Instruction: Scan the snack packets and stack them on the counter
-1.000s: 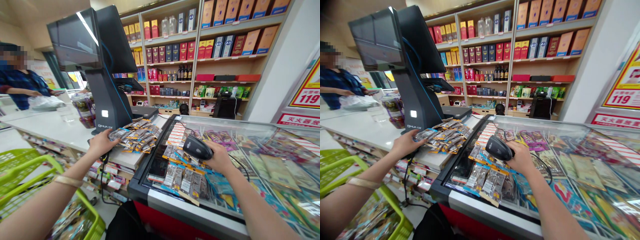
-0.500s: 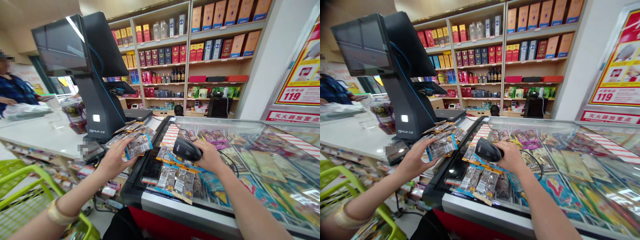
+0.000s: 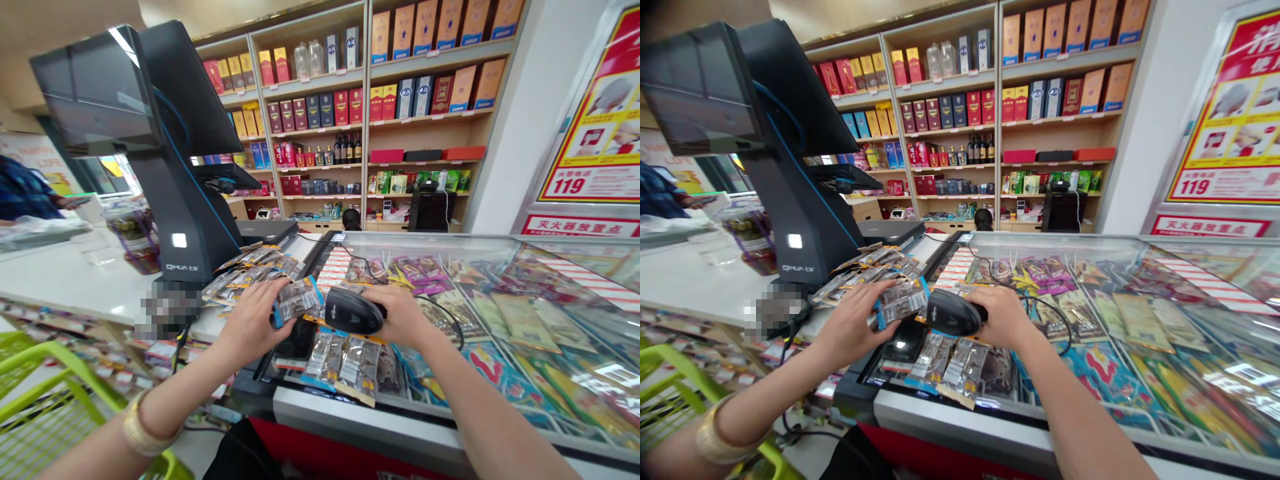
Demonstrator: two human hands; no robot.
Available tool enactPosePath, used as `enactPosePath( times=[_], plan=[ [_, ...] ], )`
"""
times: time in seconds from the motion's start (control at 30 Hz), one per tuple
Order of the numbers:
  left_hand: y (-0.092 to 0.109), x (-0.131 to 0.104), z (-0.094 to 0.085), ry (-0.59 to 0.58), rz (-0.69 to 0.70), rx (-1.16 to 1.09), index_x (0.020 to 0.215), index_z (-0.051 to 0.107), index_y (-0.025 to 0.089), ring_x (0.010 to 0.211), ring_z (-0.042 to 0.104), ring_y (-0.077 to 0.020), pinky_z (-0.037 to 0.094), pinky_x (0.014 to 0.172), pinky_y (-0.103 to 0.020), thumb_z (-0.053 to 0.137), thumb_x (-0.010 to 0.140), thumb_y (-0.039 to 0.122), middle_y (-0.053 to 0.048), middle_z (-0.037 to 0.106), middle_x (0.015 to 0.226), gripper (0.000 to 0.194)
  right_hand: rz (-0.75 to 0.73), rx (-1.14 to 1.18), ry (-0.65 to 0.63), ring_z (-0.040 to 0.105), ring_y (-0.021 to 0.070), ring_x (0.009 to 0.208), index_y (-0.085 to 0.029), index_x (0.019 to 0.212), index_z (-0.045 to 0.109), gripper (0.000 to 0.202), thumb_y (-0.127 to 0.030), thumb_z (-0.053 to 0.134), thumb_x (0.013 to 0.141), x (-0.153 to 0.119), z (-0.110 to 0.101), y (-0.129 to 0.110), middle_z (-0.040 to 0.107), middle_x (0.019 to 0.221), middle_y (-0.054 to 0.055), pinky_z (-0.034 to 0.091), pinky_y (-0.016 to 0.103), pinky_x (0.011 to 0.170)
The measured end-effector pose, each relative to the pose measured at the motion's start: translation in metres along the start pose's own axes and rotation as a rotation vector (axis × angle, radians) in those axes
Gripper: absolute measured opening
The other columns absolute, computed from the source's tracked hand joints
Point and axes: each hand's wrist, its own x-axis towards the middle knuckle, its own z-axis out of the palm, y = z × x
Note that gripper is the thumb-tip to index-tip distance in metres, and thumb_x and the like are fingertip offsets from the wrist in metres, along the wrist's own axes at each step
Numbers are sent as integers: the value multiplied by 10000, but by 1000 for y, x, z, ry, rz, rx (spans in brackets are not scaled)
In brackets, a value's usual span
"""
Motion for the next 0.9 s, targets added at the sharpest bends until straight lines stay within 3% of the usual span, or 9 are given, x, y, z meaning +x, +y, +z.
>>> enactPosePath(
  times=[0.37,0.53,0.7,0.9],
  plan=[
    [19,8,4,-52,26,60,1240,512,136,1092,576,-296,453,948,-447,616,762,268,-153,630,1186,506,-47,34,-31,600,170,680,-224,795,645,166,-348,683,693,2,-4,-7,669,735,23,392,257,614],
    [24,1,-2,-56,-45,20,1180,554,187,1052,609,-270,500,902,-398,598,780,355,-115,614,1194,436,-17,44,88,619,186,707,-211,971,671,288,-318,656,703,1,-5,1,685,786,43,427,277,646],
    [49,-18,-5,-84,-108,23,1087,604,226,841,665,-199,547,696,-303,567,800,435,-84,597,1191,356,25,38,186,636,215,759,-200,927,672,265,-241,613,672,-1,-5,10,690,809,60,459,300,688],
    [85,-33,16,-277,-191,72,1088,599,220,698,665,-184,510,551,-285,587,791,460,-90,606,1125,383,53,15,180,644,229,781,-202,917,664,269,-225,602,656,-1,-3,13,690,820,66,475,320,709]
  ],
)
